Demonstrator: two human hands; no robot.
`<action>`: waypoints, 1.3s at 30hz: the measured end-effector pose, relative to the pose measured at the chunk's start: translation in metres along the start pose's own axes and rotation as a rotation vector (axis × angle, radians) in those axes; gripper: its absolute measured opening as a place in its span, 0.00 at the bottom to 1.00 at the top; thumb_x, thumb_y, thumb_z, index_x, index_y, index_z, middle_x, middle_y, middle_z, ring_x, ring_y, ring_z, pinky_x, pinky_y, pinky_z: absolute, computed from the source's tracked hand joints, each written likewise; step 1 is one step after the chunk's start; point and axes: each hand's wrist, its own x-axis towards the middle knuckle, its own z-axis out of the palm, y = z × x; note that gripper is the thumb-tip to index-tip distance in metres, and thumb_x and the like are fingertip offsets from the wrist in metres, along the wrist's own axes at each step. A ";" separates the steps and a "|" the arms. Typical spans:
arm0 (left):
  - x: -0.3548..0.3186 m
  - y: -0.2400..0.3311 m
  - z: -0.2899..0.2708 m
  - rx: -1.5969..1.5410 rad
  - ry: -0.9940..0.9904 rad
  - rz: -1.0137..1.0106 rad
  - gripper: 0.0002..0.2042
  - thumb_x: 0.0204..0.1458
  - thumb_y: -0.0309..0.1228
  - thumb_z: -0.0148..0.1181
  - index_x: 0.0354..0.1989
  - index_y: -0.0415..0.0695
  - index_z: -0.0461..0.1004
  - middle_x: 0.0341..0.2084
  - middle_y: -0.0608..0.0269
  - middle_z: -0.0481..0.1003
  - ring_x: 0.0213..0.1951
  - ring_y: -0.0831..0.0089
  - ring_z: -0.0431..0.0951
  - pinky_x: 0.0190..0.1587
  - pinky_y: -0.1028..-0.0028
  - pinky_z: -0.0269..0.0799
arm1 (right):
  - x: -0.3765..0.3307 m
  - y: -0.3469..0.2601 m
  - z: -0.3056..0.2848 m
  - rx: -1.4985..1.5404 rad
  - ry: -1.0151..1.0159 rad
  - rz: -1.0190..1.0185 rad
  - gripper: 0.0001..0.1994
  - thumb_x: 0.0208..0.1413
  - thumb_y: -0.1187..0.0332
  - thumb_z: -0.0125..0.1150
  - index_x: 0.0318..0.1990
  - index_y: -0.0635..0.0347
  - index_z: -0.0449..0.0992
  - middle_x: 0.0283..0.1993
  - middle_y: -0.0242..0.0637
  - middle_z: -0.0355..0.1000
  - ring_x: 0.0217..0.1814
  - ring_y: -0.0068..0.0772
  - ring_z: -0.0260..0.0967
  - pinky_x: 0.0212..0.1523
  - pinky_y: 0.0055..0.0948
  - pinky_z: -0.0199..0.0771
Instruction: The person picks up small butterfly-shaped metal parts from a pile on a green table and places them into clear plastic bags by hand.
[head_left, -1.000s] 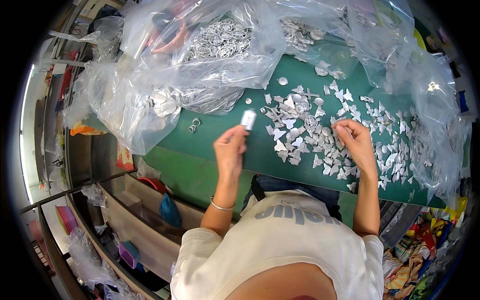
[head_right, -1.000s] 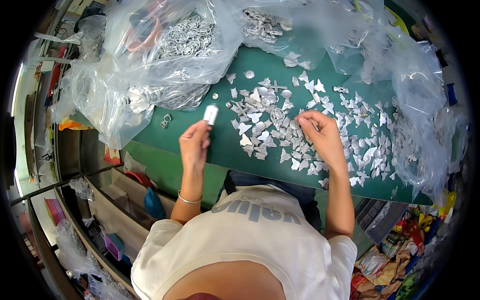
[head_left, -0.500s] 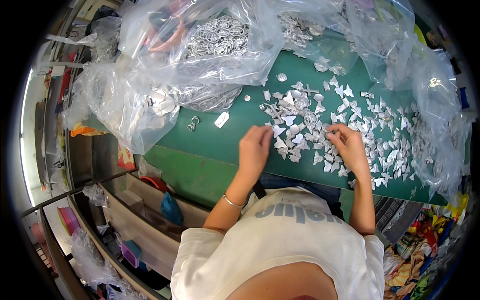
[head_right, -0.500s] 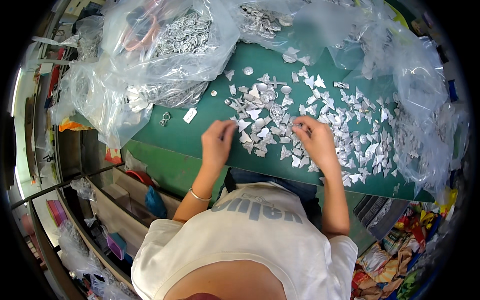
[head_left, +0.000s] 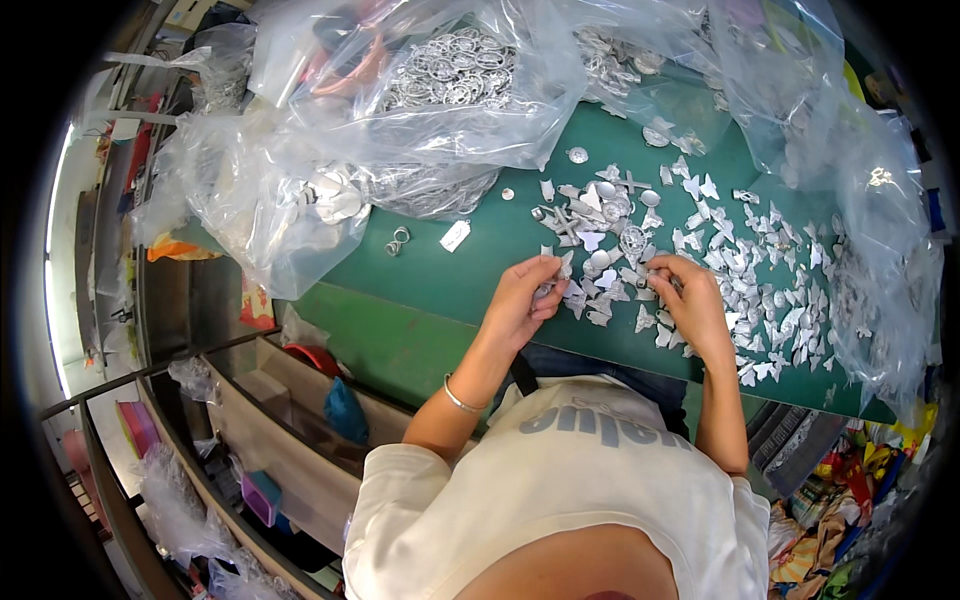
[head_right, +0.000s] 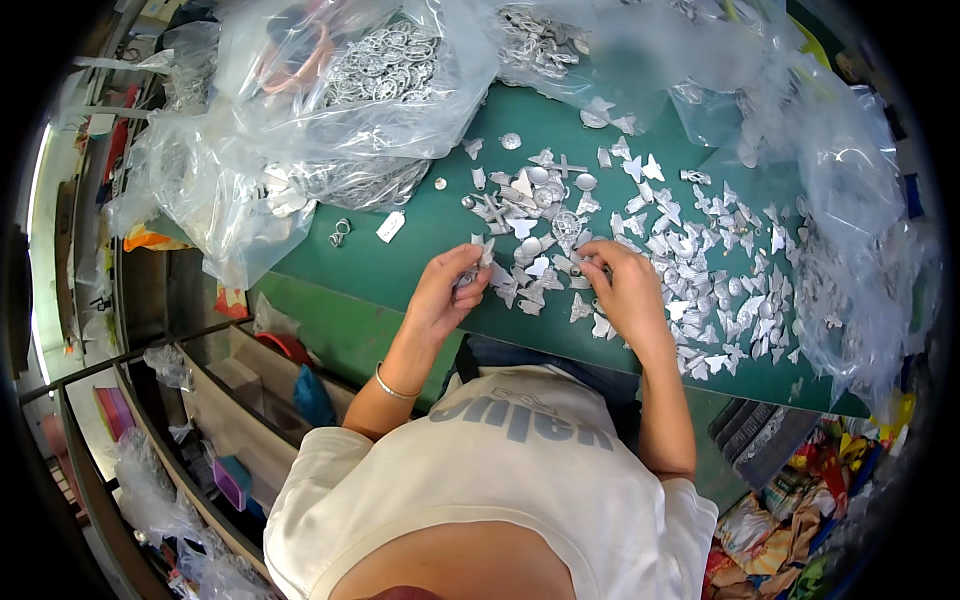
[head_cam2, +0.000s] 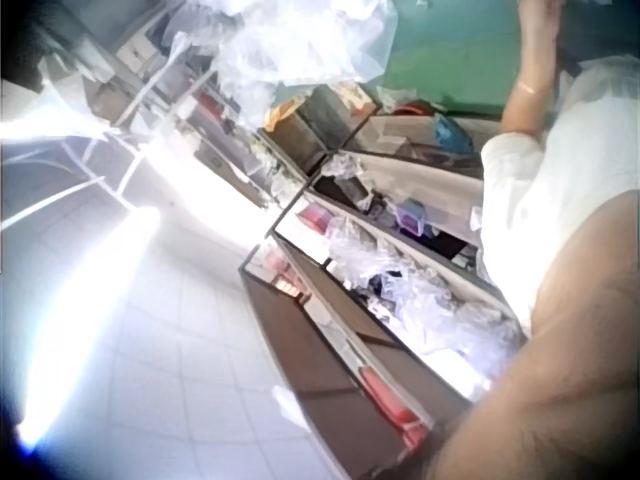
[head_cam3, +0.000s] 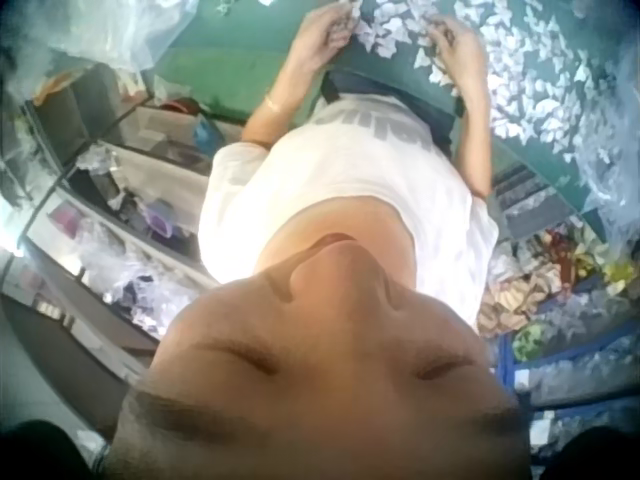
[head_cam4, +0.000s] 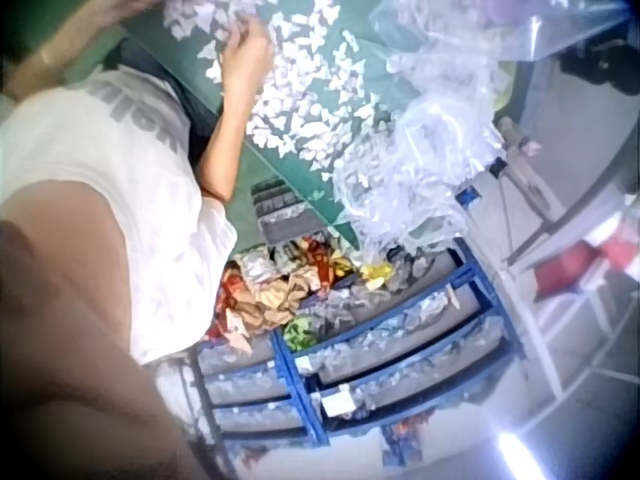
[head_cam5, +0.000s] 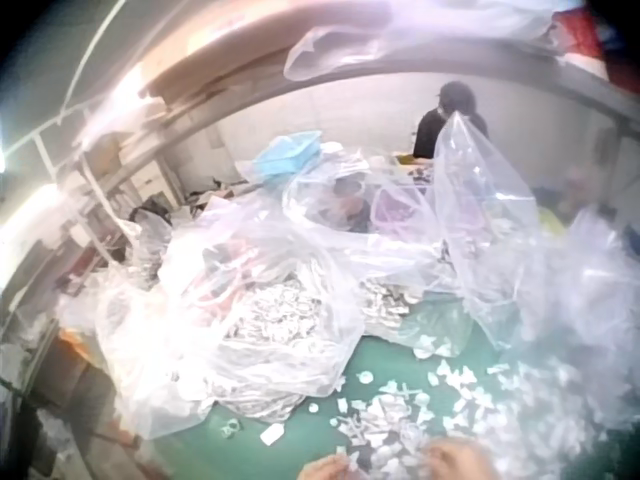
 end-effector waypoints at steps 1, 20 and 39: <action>-0.003 -0.003 0.000 -0.028 0.015 -0.023 0.08 0.55 0.30 0.50 0.30 0.38 0.69 0.21 0.64 0.69 0.13 0.87 0.55 0.14 0.88 0.49 | -0.001 -0.003 -0.002 -0.024 -0.041 0.042 0.07 0.47 0.76 0.57 0.36 0.64 0.74 0.22 0.36 0.67 0.19 0.26 0.59 0.22 0.24 0.60; -0.003 -0.019 0.010 0.235 0.080 0.099 0.10 0.55 0.31 0.52 0.28 0.36 0.73 0.20 0.66 0.70 0.17 0.87 0.60 0.16 0.86 0.51 | -0.006 -0.004 0.007 0.158 -0.043 0.036 0.08 0.55 0.74 0.49 0.40 0.64 0.73 0.28 0.36 0.71 0.21 0.26 0.64 0.24 0.23 0.63; -0.014 -0.014 0.037 0.457 -0.076 0.117 0.10 0.56 0.27 0.48 0.40 0.36 0.73 0.27 0.61 0.75 0.19 0.84 0.65 0.17 0.85 0.57 | -0.008 -0.010 0.034 1.123 -0.072 0.333 0.10 0.59 0.65 0.48 0.36 0.63 0.70 0.31 0.35 0.69 0.27 0.23 0.64 0.23 0.20 0.63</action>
